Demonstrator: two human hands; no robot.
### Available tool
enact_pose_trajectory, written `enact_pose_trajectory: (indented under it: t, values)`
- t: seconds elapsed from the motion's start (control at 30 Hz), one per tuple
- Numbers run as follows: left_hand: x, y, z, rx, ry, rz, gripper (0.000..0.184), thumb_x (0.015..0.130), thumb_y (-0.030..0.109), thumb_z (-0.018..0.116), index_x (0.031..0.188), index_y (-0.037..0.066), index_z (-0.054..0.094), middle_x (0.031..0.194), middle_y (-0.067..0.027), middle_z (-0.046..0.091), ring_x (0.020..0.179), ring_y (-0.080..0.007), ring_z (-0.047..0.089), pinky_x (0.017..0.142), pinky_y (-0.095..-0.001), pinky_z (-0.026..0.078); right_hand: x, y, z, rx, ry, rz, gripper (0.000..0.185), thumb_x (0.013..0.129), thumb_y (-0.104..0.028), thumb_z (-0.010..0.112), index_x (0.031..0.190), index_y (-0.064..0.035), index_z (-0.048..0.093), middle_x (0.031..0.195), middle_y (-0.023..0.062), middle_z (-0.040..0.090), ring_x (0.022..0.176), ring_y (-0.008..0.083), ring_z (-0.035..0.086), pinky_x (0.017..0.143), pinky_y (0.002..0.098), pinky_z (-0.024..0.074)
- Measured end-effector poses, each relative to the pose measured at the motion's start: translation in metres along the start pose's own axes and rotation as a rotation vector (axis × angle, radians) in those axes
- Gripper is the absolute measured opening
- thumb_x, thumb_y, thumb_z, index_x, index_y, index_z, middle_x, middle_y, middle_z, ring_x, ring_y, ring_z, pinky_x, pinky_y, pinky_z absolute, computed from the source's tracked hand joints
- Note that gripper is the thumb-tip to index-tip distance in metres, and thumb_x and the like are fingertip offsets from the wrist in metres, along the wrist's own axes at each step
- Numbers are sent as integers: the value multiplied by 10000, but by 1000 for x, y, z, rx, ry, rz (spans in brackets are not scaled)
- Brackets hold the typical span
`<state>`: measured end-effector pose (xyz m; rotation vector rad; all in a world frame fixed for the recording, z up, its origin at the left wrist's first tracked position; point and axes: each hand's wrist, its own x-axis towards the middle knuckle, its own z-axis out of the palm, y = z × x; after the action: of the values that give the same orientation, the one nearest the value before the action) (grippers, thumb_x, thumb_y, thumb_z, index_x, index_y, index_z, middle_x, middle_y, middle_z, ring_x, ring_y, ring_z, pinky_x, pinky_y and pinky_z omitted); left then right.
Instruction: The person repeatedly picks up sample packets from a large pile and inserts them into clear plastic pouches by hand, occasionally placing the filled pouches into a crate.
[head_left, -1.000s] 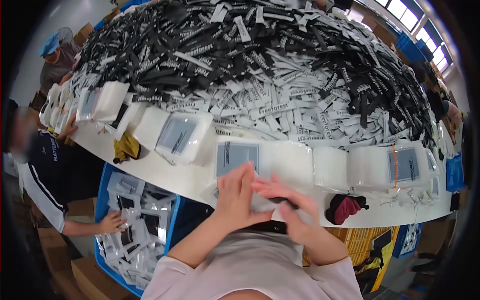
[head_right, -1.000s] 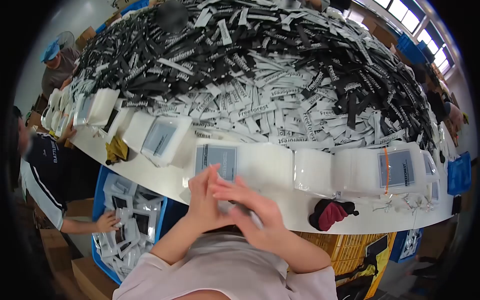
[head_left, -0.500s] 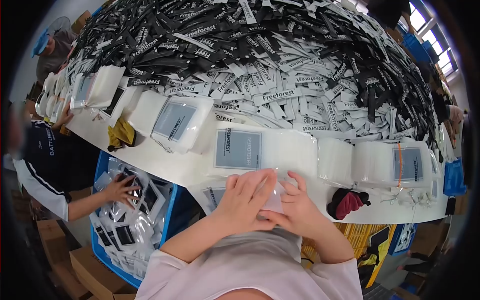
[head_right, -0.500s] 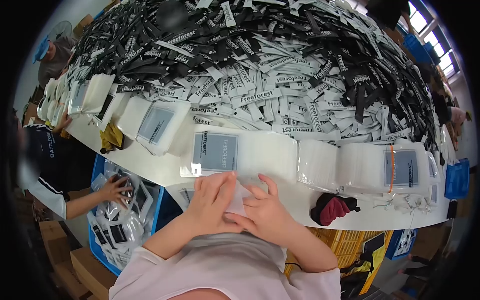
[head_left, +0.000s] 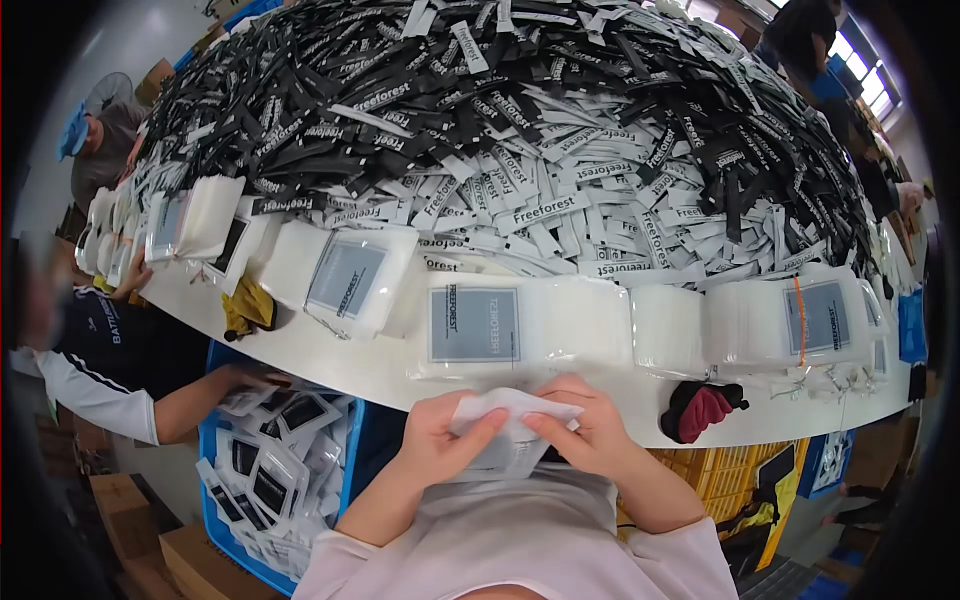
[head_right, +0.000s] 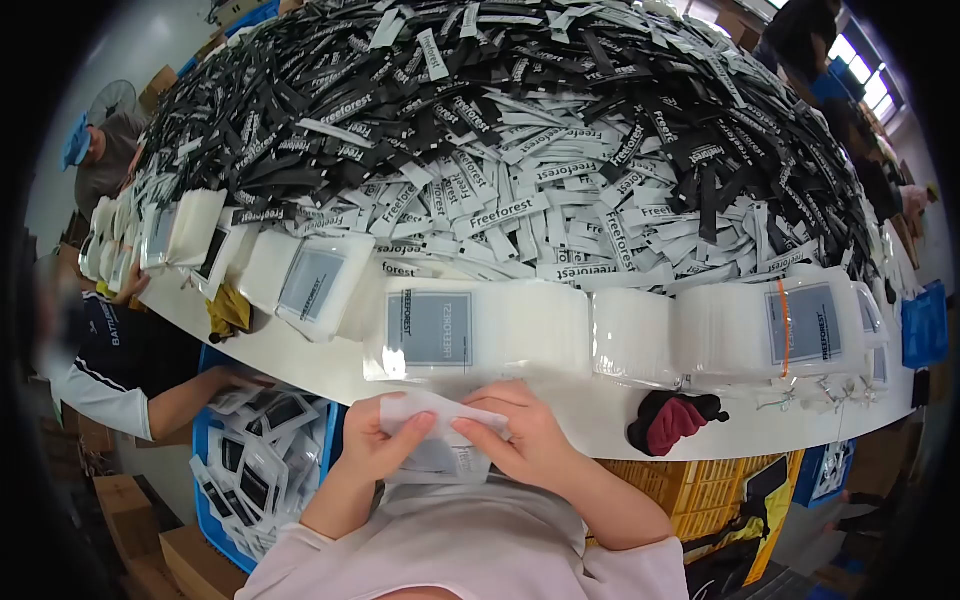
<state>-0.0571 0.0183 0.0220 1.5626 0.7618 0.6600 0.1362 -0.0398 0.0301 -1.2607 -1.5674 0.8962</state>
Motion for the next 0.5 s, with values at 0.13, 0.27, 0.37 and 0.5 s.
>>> enact_pose_trajectory:
  t: [0.13, 0.27, 0.37, 0.5]
  values:
    - [-11, -9, -18, -36, 67, 218, 176, 774, -22, 580, 939, -20, 641, 807, -127, 637, 659, -174, 561, 593, -266, 430, 18, 3, 5, -95, -239, -123, 149, 816, -162, 577, 880, -46, 646, 833, 81, 622, 752, 238, 570, 700, 337, 438]
    - [-50, 3, -78, 41, 97, 229, 185, 769, 68, 577, 916, -2, 664, 899, -139, 645, 763, -232, 576, 707, -323, 423, 74, 21, -12, -293, -339, -252, 194, 816, -172, 583, 966, -59, 634, 935, 92, 627, 863, 250, 581, 768, 353, 457]
    - [-94, 17, -128, 537, 368, -197, 222, 731, -4, 574, 927, 38, 668, 874, -124, 643, 837, -243, 587, 734, -334, 442, 138, 56, -42, -640, -56, -101, 252, 818, -141, 548, 1046, -41, 582, 996, 139, 603, 947, 306, 555, 816, 365, 447]
    - [-132, -55, -145, 1323, 399, -360, 414, 718, 91, 624, 1128, 83, 564, 1079, -133, 564, 993, -308, 509, 889, -440, 335, 161, 118, -54, -1033, -172, -452, 202, 772, -130, 536, 967, -77, 530, 950, 115, 557, 897, 296, 553, 749, 407, 457]
